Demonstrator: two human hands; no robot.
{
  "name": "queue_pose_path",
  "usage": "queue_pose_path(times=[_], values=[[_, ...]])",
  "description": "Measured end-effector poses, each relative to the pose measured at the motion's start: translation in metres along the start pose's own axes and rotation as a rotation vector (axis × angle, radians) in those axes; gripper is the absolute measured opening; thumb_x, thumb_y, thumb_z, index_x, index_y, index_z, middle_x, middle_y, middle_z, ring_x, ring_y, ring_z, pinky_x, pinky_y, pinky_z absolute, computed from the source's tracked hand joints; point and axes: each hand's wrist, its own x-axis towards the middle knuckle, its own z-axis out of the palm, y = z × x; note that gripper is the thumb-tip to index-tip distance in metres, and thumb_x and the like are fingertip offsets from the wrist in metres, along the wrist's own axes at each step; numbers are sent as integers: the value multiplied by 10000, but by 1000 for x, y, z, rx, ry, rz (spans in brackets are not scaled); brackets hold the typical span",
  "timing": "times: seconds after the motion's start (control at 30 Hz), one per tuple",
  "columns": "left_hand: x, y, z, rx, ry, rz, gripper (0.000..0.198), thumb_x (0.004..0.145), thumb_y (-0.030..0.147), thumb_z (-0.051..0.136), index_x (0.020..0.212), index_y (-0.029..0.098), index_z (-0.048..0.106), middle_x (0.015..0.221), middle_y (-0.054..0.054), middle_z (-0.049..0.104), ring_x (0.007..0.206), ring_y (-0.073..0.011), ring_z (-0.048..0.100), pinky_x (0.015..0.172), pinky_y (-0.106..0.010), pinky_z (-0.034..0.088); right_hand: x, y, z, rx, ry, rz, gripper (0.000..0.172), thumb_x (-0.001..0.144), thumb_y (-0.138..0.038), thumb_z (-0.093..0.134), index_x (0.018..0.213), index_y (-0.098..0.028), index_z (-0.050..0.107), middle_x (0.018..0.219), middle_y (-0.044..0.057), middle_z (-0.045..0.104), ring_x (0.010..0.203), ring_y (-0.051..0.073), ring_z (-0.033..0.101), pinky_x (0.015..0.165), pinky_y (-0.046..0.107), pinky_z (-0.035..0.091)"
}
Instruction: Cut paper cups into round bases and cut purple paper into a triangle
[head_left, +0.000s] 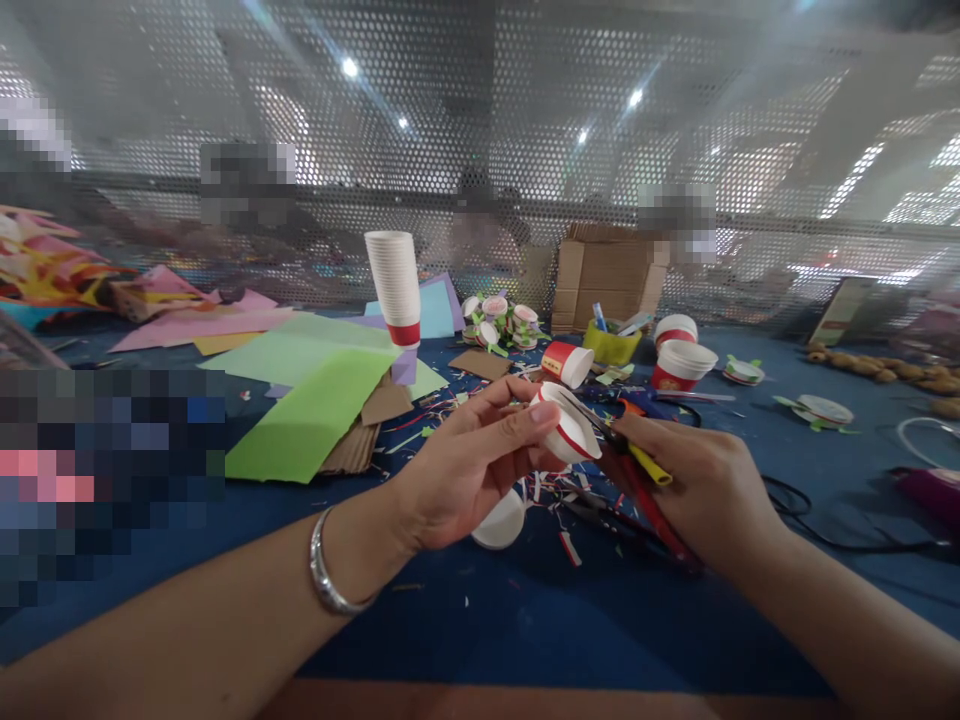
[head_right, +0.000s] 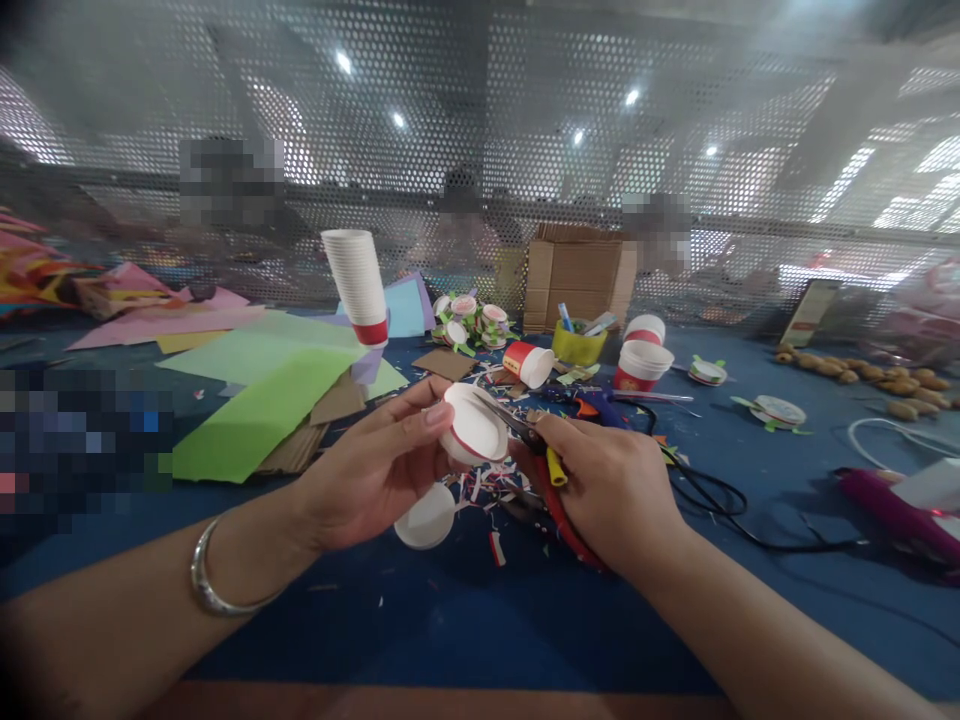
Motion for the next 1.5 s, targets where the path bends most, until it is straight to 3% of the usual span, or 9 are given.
queue_pose_path(times=[0.43,0.6,0.73,0.93,1.13,1.33,1.5], values=[[4,3,-2,-9,-32,-31,179,861,265,778,921,116,699,840,-36,701,698,-94,662,651,-191,595,0,2,2,48,-3,16,346,1004,-391,546,795,-168,708,622,45,697,490,159,637,478,256,404],[3,3,-3,-31,-36,-53,180,866,269,773,930,117,701,853,-43,718,711,-103,677,654,-195,599,-3,4,3,-6,-12,-4,287,984,-334,563,789,-170,695,577,13,652,443,134,574,463,246,374],[2,4,-3,-15,-51,-73,222,884,314,757,959,112,707,887,-64,727,755,-125,702,673,-202,598,-4,5,2,-2,19,-27,216,956,-282,580,806,-169,685,603,22,676,474,148,615,477,244,384],[4,3,-5,-51,-110,-100,159,895,277,751,908,126,705,855,-39,727,720,-106,703,650,-183,593,-6,5,1,-12,-55,-4,179,929,-240,569,808,-173,682,604,20,670,477,160,620,478,249,396],[3,3,-4,-62,-113,-115,205,892,306,754,951,114,715,894,-60,744,755,-133,728,672,-200,601,-4,3,-1,-21,-30,-23,212,935,-202,514,806,-168,679,596,45,677,470,166,615,472,261,390],[3,3,-4,-54,-190,-176,287,865,351,779,967,89,726,886,-77,762,785,-160,765,673,-163,589,-5,3,-2,-18,-54,-32,169,903,-172,536,822,-158,683,598,39,682,468,156,609,480,250,384],[0,4,-1,-64,-133,-128,357,886,441,746,1021,118,675,901,-81,761,829,-194,780,687,-180,591,-4,3,-1,-19,-49,-14,188,909,-192,534,786,-161,673,560,11,640,431,130,558,464,229,364]])
